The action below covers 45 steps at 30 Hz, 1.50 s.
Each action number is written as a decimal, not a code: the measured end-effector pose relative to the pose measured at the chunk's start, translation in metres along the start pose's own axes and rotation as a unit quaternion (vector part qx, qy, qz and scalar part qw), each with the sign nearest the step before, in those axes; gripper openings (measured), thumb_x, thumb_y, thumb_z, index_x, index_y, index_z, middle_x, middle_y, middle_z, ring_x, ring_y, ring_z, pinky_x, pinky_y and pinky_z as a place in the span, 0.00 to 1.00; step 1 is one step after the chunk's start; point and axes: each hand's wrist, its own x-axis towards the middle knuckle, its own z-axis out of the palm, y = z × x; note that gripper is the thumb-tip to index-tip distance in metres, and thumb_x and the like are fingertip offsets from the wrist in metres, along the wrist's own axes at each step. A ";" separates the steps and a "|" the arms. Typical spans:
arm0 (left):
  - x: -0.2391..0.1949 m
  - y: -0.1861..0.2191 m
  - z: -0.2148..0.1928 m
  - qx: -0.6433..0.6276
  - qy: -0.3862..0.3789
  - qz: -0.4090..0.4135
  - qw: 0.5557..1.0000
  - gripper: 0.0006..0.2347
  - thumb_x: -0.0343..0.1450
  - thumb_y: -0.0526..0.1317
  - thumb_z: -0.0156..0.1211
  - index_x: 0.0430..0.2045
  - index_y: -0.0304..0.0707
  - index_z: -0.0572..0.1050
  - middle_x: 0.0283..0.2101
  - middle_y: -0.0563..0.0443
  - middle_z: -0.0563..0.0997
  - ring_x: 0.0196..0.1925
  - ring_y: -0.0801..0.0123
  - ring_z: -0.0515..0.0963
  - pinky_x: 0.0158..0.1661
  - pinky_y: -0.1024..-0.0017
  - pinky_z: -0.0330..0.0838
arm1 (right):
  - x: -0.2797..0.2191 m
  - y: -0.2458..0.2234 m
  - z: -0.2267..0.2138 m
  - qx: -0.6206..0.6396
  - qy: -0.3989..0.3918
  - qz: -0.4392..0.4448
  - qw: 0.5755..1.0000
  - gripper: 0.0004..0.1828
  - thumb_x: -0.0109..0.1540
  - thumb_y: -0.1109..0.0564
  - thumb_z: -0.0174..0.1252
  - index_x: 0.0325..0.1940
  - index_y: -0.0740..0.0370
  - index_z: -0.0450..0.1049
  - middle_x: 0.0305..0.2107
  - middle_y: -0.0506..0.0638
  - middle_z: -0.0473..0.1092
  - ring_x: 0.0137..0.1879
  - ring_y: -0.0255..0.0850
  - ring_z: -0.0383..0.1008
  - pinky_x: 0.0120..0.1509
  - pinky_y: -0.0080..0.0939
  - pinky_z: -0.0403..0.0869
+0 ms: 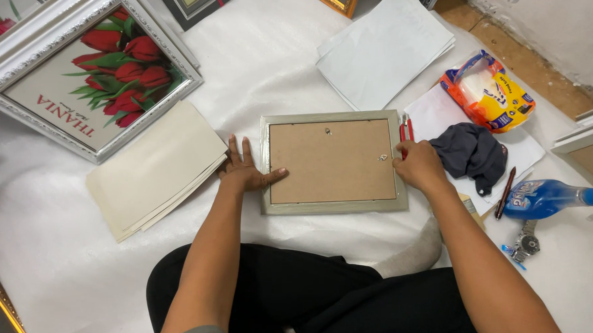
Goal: Assembling a picture frame by cleaning the glass, inserting paper, and securing the backboard.
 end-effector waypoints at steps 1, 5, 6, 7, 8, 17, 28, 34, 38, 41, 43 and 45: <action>0.000 -0.001 0.000 0.000 0.000 0.000 1.000 0.62 0.53 0.83 0.51 0.75 0.53 0.27 0.77 0.51 0.19 0.80 0.49 0.44 0.70 0.43 0.48 | 0.000 -0.001 0.001 0.000 0.000 0.000 1.000 0.26 0.60 0.55 0.56 0.63 0.60 0.77 0.51 0.69 0.69 0.60 0.65 0.73 0.59 0.61 0.75; -0.001 0.002 -0.002 0.015 -0.005 -0.003 1.000 0.62 0.54 0.84 0.49 0.75 0.52 0.27 0.77 0.50 0.19 0.80 0.50 0.43 0.71 0.43 0.47 | -0.002 -0.001 0.002 -0.008 -0.019 -0.023 1.000 0.24 0.60 0.55 0.55 0.61 0.51 0.79 0.48 0.67 0.71 0.59 0.65 0.74 0.61 0.58 0.74; -0.002 0.001 -0.002 0.019 -0.007 -0.006 1.000 0.62 0.53 0.84 0.48 0.75 0.52 0.26 0.77 0.50 0.18 0.80 0.50 0.42 0.71 0.43 0.47 | -0.003 -0.003 0.003 -0.019 -0.024 -0.020 0.999 0.25 0.60 0.56 0.54 0.61 0.50 0.79 0.49 0.67 0.71 0.60 0.65 0.74 0.61 0.59 0.74; -0.001 0.000 -0.003 0.019 -0.007 -0.005 1.000 0.62 0.53 0.84 0.48 0.75 0.52 0.26 0.77 0.50 0.18 0.80 0.50 0.42 0.71 0.43 0.47 | 0.001 0.000 0.004 -0.019 -0.024 -0.020 0.999 0.25 0.60 0.56 0.54 0.61 0.50 0.79 0.49 0.67 0.71 0.60 0.65 0.74 0.61 0.59 0.74; 0.000 0.001 -0.002 0.023 -0.005 -0.004 1.000 0.62 0.53 0.84 0.49 0.75 0.52 0.26 0.77 0.50 0.18 0.80 0.50 0.42 0.71 0.43 0.47 | 0.003 0.004 0.004 -0.025 -0.002 -0.011 1.000 0.23 0.60 0.56 0.54 0.59 0.54 0.79 0.48 0.68 0.71 0.59 0.65 0.74 0.59 0.59 0.75; 0.011 -0.004 0.006 0.030 -0.010 -0.001 0.999 0.62 0.53 0.85 0.46 0.75 0.52 0.26 0.77 0.50 0.18 0.80 0.51 0.42 0.71 0.45 0.46 | 0.024 0.043 0.004 -0.025 0.037 0.035 0.998 0.17 0.56 0.55 0.56 0.45 0.62 0.83 0.40 0.68 0.77 0.53 0.66 0.77 0.53 0.61 0.76; 0.003 -0.002 0.000 0.037 -0.020 0.000 0.999 0.62 0.54 0.85 0.45 0.75 0.51 0.26 0.77 0.49 0.18 0.80 0.50 0.41 0.72 0.47 0.45 | 0.013 0.030 -0.008 -0.021 -0.047 0.011 0.999 0.17 0.56 0.53 0.58 0.45 0.56 0.85 0.41 0.64 0.80 0.55 0.61 0.78 0.56 0.55 0.76; 0.008 -0.003 0.003 0.032 -0.008 0.003 0.999 0.62 0.54 0.85 0.46 0.75 0.51 0.26 0.76 0.49 0.17 0.80 0.49 0.40 0.73 0.47 0.44 | 0.017 0.055 -0.030 -0.154 -0.049 0.154 0.975 0.33 0.51 0.43 0.64 0.49 0.72 0.82 0.45 0.70 0.78 0.57 0.66 0.76 0.57 0.65 0.74; 0.008 -0.002 0.002 0.044 -0.008 -0.001 0.999 0.62 0.53 0.86 0.45 0.75 0.51 0.26 0.77 0.49 0.18 0.80 0.50 0.40 0.73 0.49 0.43 | 0.026 0.055 -0.020 -0.070 -0.042 0.110 0.991 0.31 0.52 0.42 0.64 0.48 0.70 0.82 0.46 0.70 0.78 0.58 0.66 0.75 0.59 0.61 0.75; 0.007 -0.001 0.002 0.039 -0.010 -0.002 0.999 0.62 0.54 0.85 0.45 0.75 0.52 0.26 0.76 0.49 0.18 0.80 0.50 0.40 0.73 0.48 0.44 | 0.031 0.053 -0.010 -0.008 0.002 0.104 0.995 0.25 0.50 0.42 0.67 0.42 0.63 0.83 0.41 0.66 0.78 0.54 0.62 0.77 0.55 0.57 0.76; 0.007 0.000 0.002 0.039 -0.009 -0.001 0.999 0.61 0.54 0.85 0.45 0.75 0.52 0.26 0.77 0.49 0.18 0.80 0.50 0.41 0.73 0.48 0.44 | 0.031 0.054 -0.013 0.019 0.034 0.108 0.993 0.21 0.49 0.43 0.68 0.39 0.59 0.84 0.37 0.61 0.78 0.51 0.59 0.78 0.52 0.53 0.77; 0.004 -0.001 0.000 0.031 -0.014 -0.002 0.999 0.61 0.54 0.85 0.46 0.75 0.52 0.26 0.77 0.49 0.18 0.80 0.51 0.41 0.73 0.48 0.44 | 0.033 0.061 -0.019 -0.017 0.083 0.088 0.993 0.15 0.56 0.48 0.62 0.34 0.62 0.83 0.33 0.64 0.78 0.45 0.59 0.80 0.45 0.52 0.79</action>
